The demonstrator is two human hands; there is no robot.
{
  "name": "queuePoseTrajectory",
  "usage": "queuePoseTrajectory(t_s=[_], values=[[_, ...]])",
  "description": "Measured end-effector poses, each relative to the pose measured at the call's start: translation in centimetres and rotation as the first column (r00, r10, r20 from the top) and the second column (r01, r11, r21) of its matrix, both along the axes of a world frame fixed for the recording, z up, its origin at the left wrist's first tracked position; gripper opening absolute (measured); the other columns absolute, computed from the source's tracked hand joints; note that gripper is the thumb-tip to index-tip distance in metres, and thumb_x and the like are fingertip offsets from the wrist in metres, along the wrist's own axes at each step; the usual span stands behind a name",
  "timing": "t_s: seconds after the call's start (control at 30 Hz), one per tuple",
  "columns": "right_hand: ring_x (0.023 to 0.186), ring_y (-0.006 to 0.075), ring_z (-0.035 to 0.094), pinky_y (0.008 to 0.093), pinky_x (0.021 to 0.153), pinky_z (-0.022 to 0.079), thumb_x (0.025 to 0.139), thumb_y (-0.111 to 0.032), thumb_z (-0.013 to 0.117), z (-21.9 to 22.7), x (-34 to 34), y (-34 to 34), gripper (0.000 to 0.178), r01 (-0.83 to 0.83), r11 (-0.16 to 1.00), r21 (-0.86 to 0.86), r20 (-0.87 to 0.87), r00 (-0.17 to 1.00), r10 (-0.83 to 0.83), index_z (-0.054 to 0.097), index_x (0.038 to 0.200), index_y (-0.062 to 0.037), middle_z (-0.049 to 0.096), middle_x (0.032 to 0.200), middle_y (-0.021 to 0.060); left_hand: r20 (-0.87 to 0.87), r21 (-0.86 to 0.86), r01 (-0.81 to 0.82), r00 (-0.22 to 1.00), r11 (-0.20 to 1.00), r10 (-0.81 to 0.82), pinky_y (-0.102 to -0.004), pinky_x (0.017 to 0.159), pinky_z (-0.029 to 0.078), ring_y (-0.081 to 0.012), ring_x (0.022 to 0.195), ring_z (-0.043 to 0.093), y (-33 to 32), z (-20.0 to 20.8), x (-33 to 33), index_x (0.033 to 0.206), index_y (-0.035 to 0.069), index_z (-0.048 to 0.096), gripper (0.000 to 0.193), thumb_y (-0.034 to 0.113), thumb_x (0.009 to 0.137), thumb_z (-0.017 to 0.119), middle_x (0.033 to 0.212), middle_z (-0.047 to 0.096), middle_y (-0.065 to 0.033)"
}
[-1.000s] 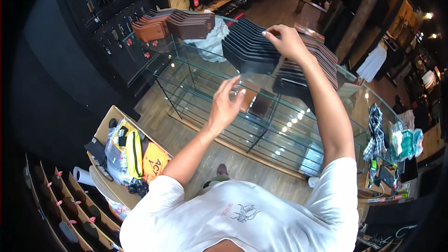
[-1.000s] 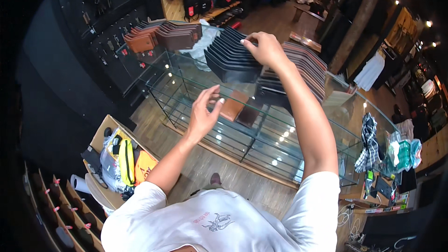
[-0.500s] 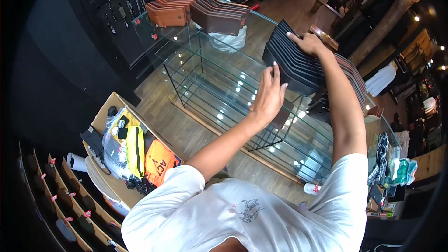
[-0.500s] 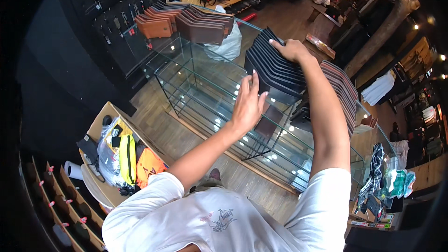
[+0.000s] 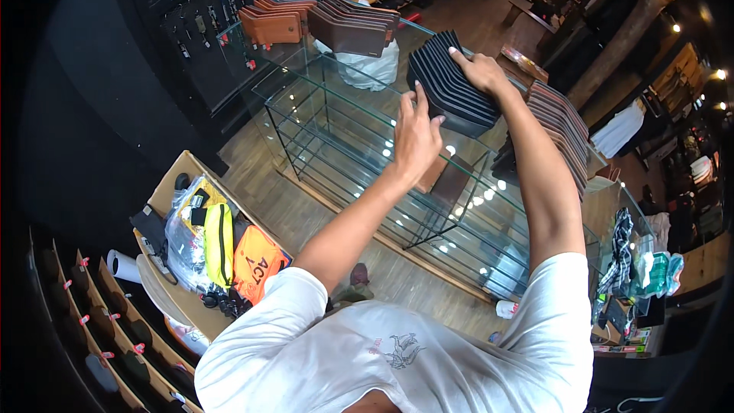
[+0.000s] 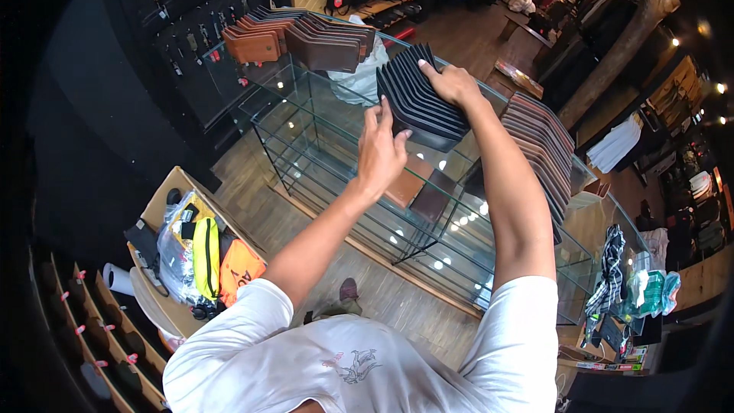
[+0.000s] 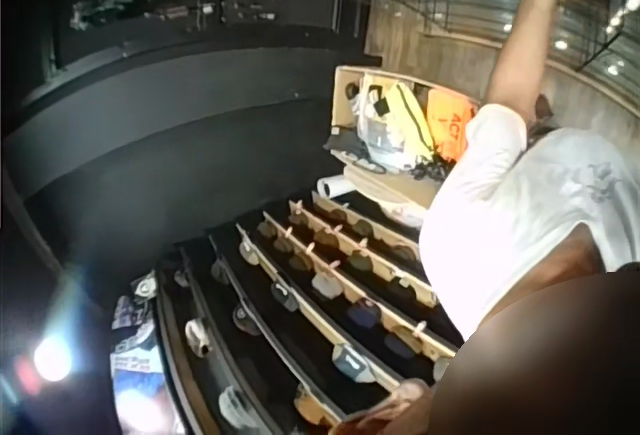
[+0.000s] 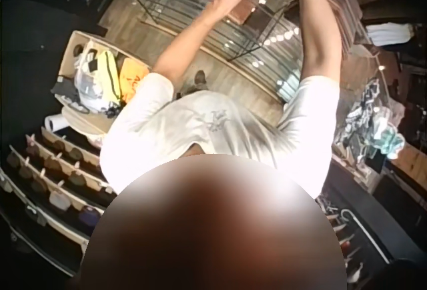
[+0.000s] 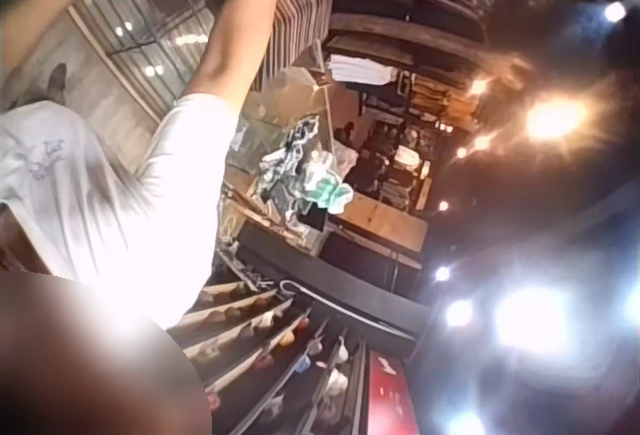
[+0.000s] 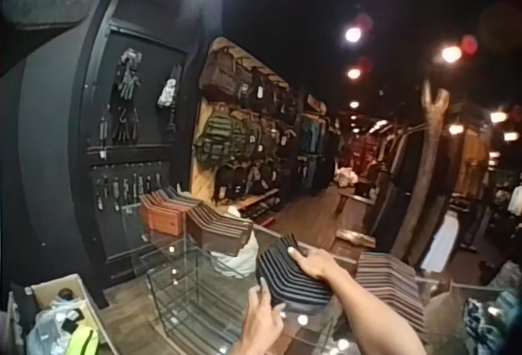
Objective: The person cleans and organizes leather wallets on a glass display case using a checkered cloth.
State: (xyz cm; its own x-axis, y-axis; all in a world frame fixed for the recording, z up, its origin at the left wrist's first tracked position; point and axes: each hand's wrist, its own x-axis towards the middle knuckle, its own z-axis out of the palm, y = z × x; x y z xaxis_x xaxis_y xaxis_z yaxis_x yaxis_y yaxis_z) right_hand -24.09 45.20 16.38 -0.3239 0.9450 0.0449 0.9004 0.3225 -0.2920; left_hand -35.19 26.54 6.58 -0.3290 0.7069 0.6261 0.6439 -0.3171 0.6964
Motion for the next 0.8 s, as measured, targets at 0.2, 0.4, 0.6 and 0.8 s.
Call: queuePoseTrajectory(t_s=[0.2, 0.4, 0.6, 0.8], values=[[0.117, 0.0415, 0.060, 0.0436, 0.102, 0.044, 0.085, -0.080, 0.039, 2.8, -0.3, -3.8, 0.098, -0.086, 0.994, -0.062, -0.317, 0.946, 0.062, 0.068, 0.112, 0.0104, 0.063, 0.117, 0.0348, -0.073, 0.132, -0.042, 0.996, 0.990, 0.052, -0.0441, 0.088, 0.050, -0.0382, 0.100, 0.060, -3.3, 3.7, -3.2, 0.144, -0.003, 0.040, 0.070, 0.000, 0.080, 0.069, 0.121, 0.056, -0.0204], [0.111, 0.0319, 0.065, 0.0395, 0.096, 0.050, 0.085, -0.067, 0.064, 6.0, -0.1, -12.5, 0.096, -0.216, 0.945, -0.244, -0.837, 0.539, -0.093, 0.055, 0.125, 0.0198, 0.064, 0.122, 0.0291, -0.130, 0.210, -0.043, 0.989, 0.977, 0.071, -0.0473, 0.096, 0.047, -0.0422, 0.115, 0.054, -7.8, 9.2, -6.4, 0.131, 0.005, 0.048, 0.054, -0.011, 0.081, 0.060, 0.119, 0.058, -0.0240], [0.100, 0.0212, 0.064, 0.0407, 0.092, 0.049, 0.084, -0.064, 0.069, 4.0, -1.4, -19.4, 0.084, -0.398, 0.851, -0.344, -0.908, 0.371, -0.193, 0.057, 0.123, 0.0095, 0.068, 0.113, 0.0170, -0.098, 0.289, 0.068, 0.994, 0.955, -0.041, -0.0318, 0.092, 0.050, -0.0258, 0.101, 0.058, -14.2, 13.1, -9.8, 0.128, 0.008, 0.061, 0.054, -0.018, 0.082, 0.051, 0.119, 0.047, -0.0146], [0.111, 0.0277, 0.065, 0.0461, 0.097, 0.048, 0.094, -0.050, 0.064, -1.5, -4.4, -25.5, 0.069, -0.596, 0.702, -0.390, -0.890, 0.047, -0.454, 0.051, 0.133, 0.0053, 0.065, 0.125, 0.0168, -0.290, 0.066, 0.060, 0.956, 0.996, -0.038, -0.0301, 0.082, 0.048, -0.0237, 0.085, 0.056, -18.7, 13.7, -13.0, 0.133, 0.017, 0.062, 0.053, -0.008, 0.088, 0.051, 0.095, 0.054, -0.0109]])
